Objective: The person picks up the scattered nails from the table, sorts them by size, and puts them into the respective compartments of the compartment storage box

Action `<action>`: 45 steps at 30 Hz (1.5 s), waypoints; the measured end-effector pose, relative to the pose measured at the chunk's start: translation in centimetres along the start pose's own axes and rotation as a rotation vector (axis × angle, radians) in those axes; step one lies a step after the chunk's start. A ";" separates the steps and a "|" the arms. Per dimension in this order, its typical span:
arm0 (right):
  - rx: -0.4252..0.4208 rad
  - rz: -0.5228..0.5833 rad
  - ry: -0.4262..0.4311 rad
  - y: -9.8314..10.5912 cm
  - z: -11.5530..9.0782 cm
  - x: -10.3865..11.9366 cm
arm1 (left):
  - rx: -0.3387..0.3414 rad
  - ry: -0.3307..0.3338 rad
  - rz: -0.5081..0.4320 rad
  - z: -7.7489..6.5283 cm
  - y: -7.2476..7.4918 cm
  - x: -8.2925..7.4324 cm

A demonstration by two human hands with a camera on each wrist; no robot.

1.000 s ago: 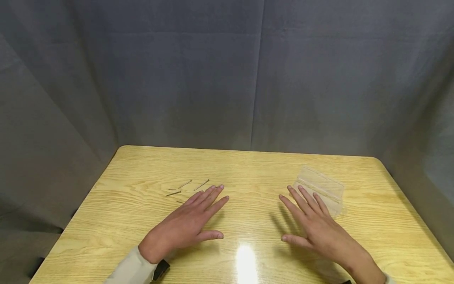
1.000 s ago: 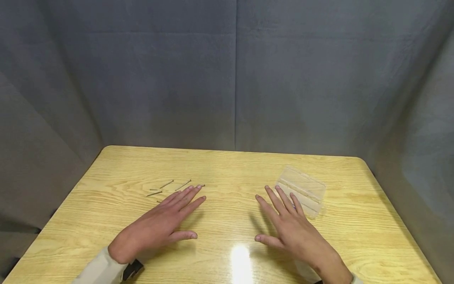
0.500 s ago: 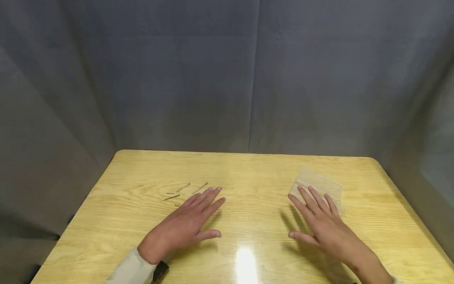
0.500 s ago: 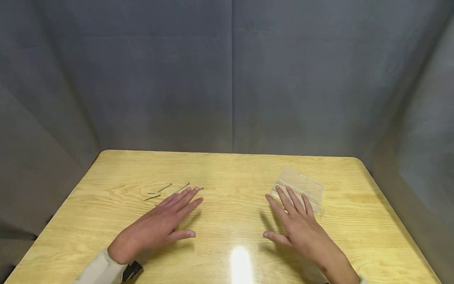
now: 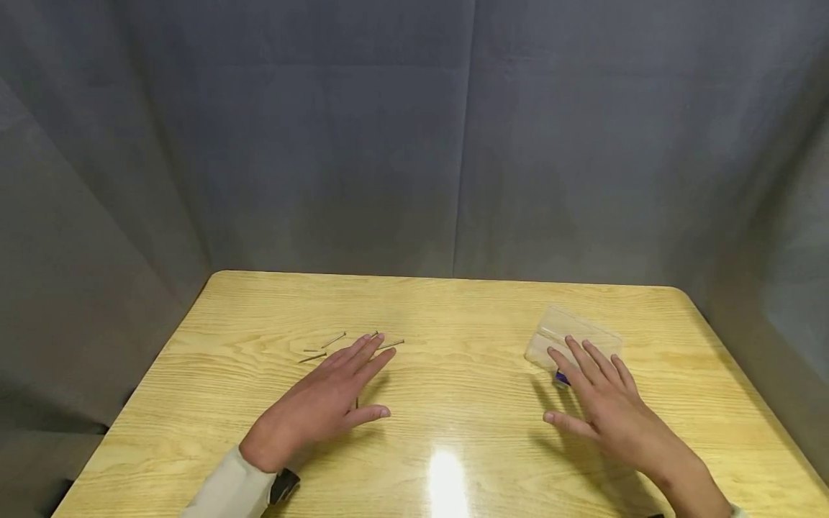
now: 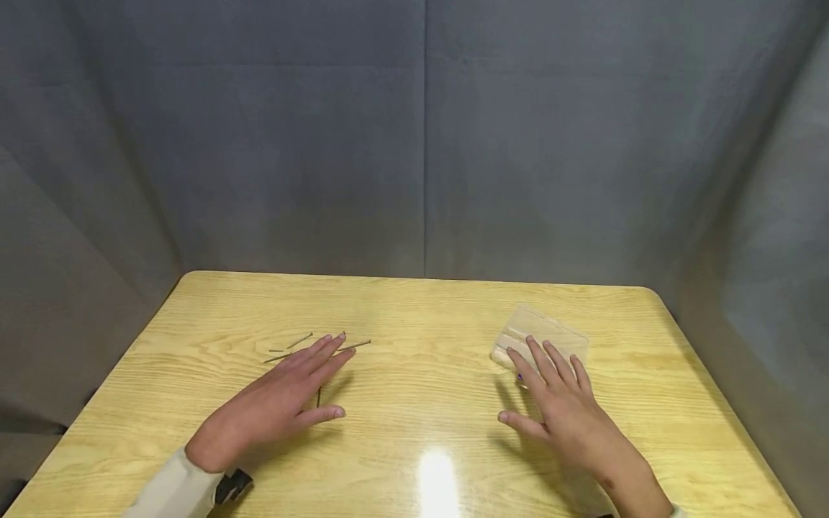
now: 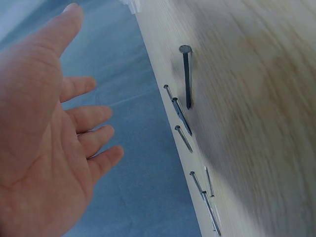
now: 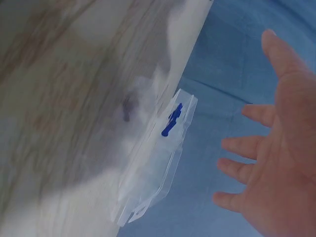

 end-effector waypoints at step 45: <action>0.058 0.023 -0.332 2.1 -1.3 -9.8 | -0.129 0.245 0.244 -2.8 0.6 1.6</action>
Point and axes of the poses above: each hand's wrist, its own z-axis towards the middle knuckle, its own y-axis out of the back of the hand, x = y × z, the point moved 7 cm from there along z, towards the middle knuckle, and after that the axes turned 14 degrees about -x, right-handed, at the moved point
